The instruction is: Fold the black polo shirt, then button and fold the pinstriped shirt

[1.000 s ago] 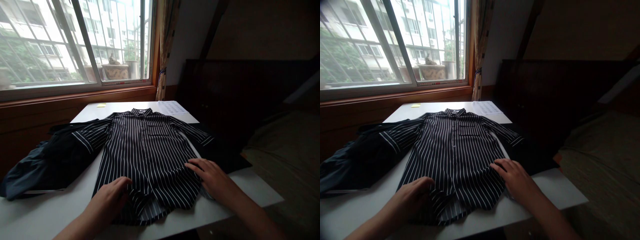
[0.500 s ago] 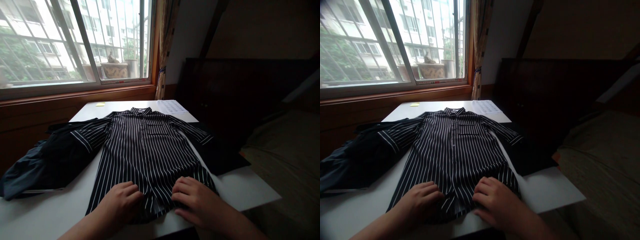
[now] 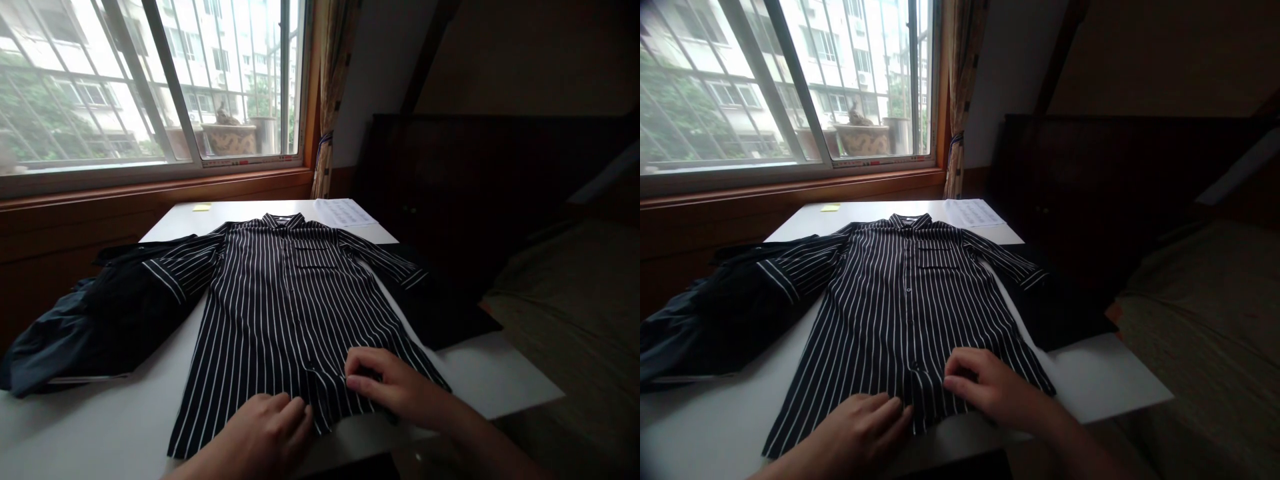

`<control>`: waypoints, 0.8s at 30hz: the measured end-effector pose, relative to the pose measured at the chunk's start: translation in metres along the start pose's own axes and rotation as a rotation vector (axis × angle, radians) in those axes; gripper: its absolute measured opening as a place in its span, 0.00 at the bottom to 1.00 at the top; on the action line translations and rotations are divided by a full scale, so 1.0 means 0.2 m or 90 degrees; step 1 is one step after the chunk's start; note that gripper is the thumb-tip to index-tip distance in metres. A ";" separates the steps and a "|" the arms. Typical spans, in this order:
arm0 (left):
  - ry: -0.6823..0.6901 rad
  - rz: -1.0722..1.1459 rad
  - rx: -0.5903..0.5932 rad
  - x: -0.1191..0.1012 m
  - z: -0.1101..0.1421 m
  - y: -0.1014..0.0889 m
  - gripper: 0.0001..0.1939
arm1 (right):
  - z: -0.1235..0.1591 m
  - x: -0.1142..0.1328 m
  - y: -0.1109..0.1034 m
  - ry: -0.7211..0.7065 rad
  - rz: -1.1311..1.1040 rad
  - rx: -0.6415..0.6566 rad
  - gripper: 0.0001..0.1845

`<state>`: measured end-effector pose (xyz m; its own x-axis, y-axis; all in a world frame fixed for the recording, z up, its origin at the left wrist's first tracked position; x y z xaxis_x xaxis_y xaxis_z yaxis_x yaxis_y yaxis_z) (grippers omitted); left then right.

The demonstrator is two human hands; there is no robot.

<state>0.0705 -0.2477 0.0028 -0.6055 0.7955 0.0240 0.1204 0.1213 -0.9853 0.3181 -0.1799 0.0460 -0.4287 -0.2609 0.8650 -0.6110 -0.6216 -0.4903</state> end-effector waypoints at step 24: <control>-0.421 0.118 -0.111 0.47 0.72 -0.09 0.28 | 0.26 -0.55 -0.35 0.135 0.431 -0.330 0.21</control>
<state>-0.1014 -0.2597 -0.0018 -0.9073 0.2910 -0.3036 0.3583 0.1571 -0.9203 0.4431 -0.1462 -0.0094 -0.8919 -0.2765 0.3578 -0.3839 0.0446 -0.9223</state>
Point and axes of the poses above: each hand's wrist, its own z-axis away from the middle knuckle, its own y-axis out of the palm, x = y × z, the point moved 1 cm from there along -z, towards the middle knuckle, and after that the axes turned 4 degrees about -z, right-handed, at the moved point
